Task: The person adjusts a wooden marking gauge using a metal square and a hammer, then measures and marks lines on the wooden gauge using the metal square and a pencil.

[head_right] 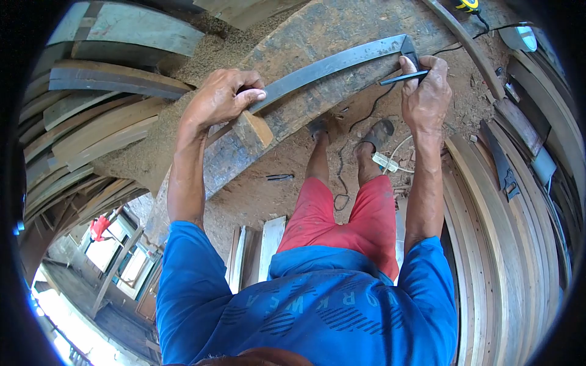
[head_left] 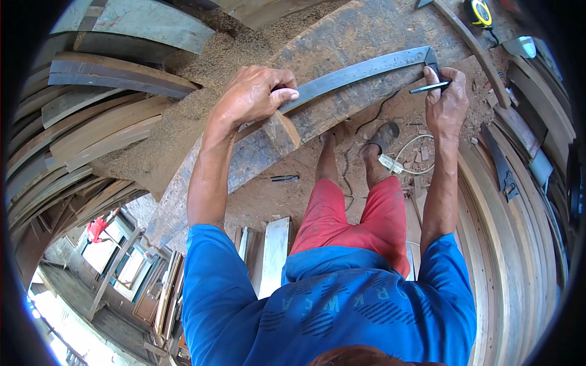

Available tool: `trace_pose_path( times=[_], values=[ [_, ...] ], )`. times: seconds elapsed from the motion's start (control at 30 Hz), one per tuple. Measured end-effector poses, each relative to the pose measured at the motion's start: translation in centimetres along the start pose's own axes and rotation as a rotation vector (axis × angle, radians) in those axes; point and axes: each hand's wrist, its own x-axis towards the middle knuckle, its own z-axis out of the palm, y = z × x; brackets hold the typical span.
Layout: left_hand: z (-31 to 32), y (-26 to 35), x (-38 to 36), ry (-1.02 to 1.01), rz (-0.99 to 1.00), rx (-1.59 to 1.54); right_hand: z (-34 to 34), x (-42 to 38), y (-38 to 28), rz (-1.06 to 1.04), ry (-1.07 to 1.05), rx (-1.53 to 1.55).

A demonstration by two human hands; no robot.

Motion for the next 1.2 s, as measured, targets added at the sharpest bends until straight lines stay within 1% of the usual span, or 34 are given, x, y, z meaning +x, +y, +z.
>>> trace_pose_path(
  times=[0.13, 0.2, 0.4, 0.5, 0.6, 0.7, 0.9, 1.0, 1.07, 1.17, 1.2],
  values=[
    [0.3, -0.7, 0.1, 0.028, 0.061, -0.01, 0.2, 0.3, -0.2, -0.087, 0.052, -0.024],
    [0.1, -0.5, 0.1, 0.026, 0.055, -0.009, 0.6, 0.3, 0.2, -0.102, 0.046, -0.001],
    [0.0, -0.4, 0.0, 0.023, 0.042, -0.009, 1.2, 0.3, 0.2, -0.125, 0.097, -0.061],
    [0.0, -0.3, -0.1, 0.016, 0.03, -0.007, 1.3, 0.7, 0.1, -0.222, 0.181, -0.138],
    [0.1, -0.4, 0.0, 0.036, 0.052, 0.001, 1.2, 1.1, -0.9, -0.144, 0.13, -0.114],
    [0.3, -0.7, 0.0, 0.043, 0.059, 0.0, 1.0, 1.5, -1.1, -0.165, 0.127, -0.123],
    [0.1, -0.6, 0.0, 0.025, 0.048, -0.002, 0.7, 1.3, -0.3, -0.127, 0.093, -0.108],
    [0.2, -0.8, 0.0, 0.037, 0.078, 0.02, -0.6, 1.4, -1.6, -0.075, 0.242, 0.073],
    [0.1, -0.7, 0.0, 0.032, 0.071, 0.025, -2.4, 1.1, -2.3, 0.005, 0.112, 0.142],
    [-0.2, -0.4, 0.1, 0.014, 0.043, 0.015, -1.8, 1.3, -3.3, -0.24, 0.068, 0.375],
    [-0.1, -0.5, 0.1, 0.015, 0.049, 0.013, -1.5, 1.0, -3.4, -0.282, -0.025, 0.46]
  ],
)
